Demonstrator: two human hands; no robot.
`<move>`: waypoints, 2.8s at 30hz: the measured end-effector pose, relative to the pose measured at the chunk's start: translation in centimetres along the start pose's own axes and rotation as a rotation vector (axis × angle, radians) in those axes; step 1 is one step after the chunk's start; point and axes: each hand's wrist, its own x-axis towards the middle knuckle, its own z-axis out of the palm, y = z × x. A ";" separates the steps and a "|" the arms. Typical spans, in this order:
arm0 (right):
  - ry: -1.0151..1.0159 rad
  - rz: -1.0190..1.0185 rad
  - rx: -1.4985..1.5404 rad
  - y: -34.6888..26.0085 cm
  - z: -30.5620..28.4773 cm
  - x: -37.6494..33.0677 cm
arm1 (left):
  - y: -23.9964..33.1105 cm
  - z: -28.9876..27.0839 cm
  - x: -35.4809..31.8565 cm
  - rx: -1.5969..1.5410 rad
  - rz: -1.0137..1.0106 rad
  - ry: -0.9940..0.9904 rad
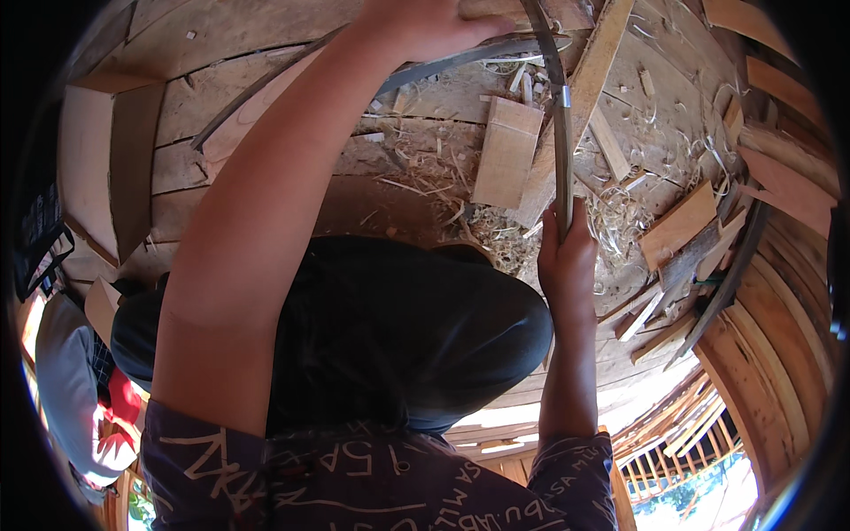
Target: The person shapes a piece of wood using a drawknife while sitting on a wooden floor, removing shavings from the surface and edges.
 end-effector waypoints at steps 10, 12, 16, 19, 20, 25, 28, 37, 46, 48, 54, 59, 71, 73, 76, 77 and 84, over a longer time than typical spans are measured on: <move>0.030 -0.060 0.021 -0.8 0.4 3.7 | -0.3 0.3 -0.3 -0.048 0.007 0.055; 0.030 -0.063 0.023 -0.8 0.4 3.9 | -0.4 0.5 -0.1 -0.032 -0.005 0.060; 0.019 -0.068 0.002 -1.1 -0.2 4.3 | -0.6 0.4 0.0 -0.024 0.004 0.064; -0.011 -0.074 -0.035 -2.4 -1.0 5.2 | -0.4 0.8 -0.4 0.009 0.040 0.074; -0.024 -0.082 -0.050 -3.2 -1.2 5.9 | -0.4 0.9 -0.4 0.030 0.043 0.070; -0.020 -0.035 -0.141 -4.8 -1.3 8.1 | -0.2 1.1 -0.1 0.037 0.006 0.081; -0.017 -0.029 -0.135 -4.6 -0.8 8.5 | -0.7 1.3 0.0 0.041 -0.003 0.085; 0.044 -0.164 -0.155 -6.5 0.2 10.7 | 0.4 0.9 -2.0 0.092 0.170 0.133; 0.214 0.009 -0.040 -4.7 -5.0 3.0 | -1.8 0.9 -1.6 0.022 0.117 0.238; 0.210 0.103 -0.009 -3.6 -5.8 -1.1 | -4.0 1.7 -1.8 0.062 0.206 0.501; 0.157 0.341 0.343 -3.7 -4.3 -15.9 | -2.5 -5.2 -7.7 -0.510 -0.001 0.412; 0.325 0.120 0.378 -7.0 -1.5 -19.0 | -4.6 -13.2 -14.7 -1.014 -0.015 0.293; 0.464 0.058 -0.246 -10.8 0.5 -17.2 | -11.1 -19.3 -23.4 -1.537 0.115 0.238; 0.492 0.064 -0.272 -11.2 0.7 -17.3 | -10.6 -19.6 -24.5 -1.481 0.130 0.229; 0.500 0.065 -0.312 -11.1 0.9 -17.3 | -10.9 -20.0 -25.0 -1.405 0.132 0.163; 0.493 0.064 -0.325 -11.2 0.8 -17.3 | -10.7 -20.1 -25.0 -1.430 0.121 0.184; 0.505 0.060 -0.305 -11.7 1.2 -16.9 | -11.7 -21.0 -25.4 -1.372 0.111 0.353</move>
